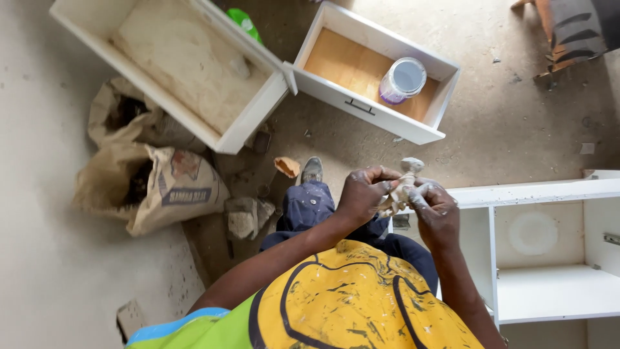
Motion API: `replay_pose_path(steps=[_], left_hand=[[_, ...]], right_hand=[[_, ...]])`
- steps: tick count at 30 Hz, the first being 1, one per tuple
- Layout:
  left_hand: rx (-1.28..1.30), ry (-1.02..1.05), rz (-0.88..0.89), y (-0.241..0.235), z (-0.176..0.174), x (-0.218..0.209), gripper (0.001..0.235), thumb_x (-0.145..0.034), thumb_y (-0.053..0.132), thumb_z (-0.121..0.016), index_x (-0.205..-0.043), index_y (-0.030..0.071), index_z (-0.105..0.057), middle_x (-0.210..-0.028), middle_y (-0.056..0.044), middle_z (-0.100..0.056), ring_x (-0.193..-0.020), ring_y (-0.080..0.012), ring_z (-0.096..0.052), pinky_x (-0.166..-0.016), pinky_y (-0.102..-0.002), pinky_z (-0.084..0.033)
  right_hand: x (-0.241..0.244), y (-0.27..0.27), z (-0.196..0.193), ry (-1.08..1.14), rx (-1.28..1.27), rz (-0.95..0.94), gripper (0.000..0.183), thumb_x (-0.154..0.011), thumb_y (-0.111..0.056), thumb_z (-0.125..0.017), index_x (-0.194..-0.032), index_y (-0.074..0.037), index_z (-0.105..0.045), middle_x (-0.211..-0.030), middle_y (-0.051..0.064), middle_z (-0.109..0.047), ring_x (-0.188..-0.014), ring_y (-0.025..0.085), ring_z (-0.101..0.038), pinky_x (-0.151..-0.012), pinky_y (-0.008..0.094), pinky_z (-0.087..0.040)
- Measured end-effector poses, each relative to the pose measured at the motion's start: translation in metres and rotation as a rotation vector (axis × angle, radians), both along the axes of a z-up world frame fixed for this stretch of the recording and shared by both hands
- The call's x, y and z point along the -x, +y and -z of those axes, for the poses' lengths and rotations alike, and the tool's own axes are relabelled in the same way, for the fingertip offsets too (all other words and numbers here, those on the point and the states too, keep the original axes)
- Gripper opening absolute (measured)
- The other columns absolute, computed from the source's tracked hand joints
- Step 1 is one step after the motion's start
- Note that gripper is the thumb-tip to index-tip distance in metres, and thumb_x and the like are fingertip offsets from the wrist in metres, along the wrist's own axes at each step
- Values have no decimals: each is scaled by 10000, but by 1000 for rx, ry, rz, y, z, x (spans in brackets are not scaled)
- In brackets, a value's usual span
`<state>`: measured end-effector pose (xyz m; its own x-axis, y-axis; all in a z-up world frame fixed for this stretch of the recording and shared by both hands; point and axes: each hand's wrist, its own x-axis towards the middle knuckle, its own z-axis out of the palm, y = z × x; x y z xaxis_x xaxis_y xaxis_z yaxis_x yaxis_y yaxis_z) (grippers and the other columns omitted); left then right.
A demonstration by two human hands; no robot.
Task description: Applying white filler to the edges of a cabinet and smoothing it with a rag.
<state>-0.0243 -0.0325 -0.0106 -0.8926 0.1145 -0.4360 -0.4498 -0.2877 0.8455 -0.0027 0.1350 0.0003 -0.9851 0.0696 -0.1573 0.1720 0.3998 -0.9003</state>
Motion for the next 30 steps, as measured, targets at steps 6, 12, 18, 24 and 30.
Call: replay_pose_path(steps=[6, 12, 18, 24, 30], left_hand=[[49, 29, 33, -43, -2, 76, 170, -832, -6, -778, -990, 55, -795, -891, -93, -763, -871, -91, -684, -739, -264, -579], [129, 78, 88, -61, 7, 137, 151, -796, -37, -757, -886, 83, -742, -796, -44, -717, -787, -91, -678, -695, -240, -554], [91, 93, 128, -51, 10, 164, 155, -774, 27, -834, -889, 58, -734, -784, -54, -670, -796, -106, -649, -719, -302, -563], [0, 5, 218, -15, 17, 185, 174, -893, 117, -793, -1035, 24, -755, -754, -97, -735, -731, -132, -731, -681, -255, -599], [10, 64, 292, 39, -11, 221, 177, -975, 103, -690, -1084, -28, -741, -578, -152, -657, -610, -207, -721, -628, -284, -600]], right_hand=[[74, -58, -20, -85, 185, 123, 155, -885, -9, -789, -924, 36, -646, -700, 130, -604, -653, 150, -551, -608, 328, -486], [120, -81, -29, -88, 236, 202, 219, -885, -19, -816, -902, 20, -602, -861, 168, -691, -735, 113, -561, -657, 295, -512], [130, -64, 8, -54, 238, 402, 271, -910, -2, -780, -967, 20, -517, -874, 140, -645, -753, 115, -578, -669, 281, -513], [149, -33, -11, -52, 246, 592, 218, -917, -66, -784, -958, -27, -574, -864, 58, -651, -782, 76, -577, -745, 269, -517], [158, 36, 1, -59, 261, 633, 132, -909, -29, -753, -991, -24, -649, -695, 89, -662, -644, 134, -653, -688, 315, -559]])
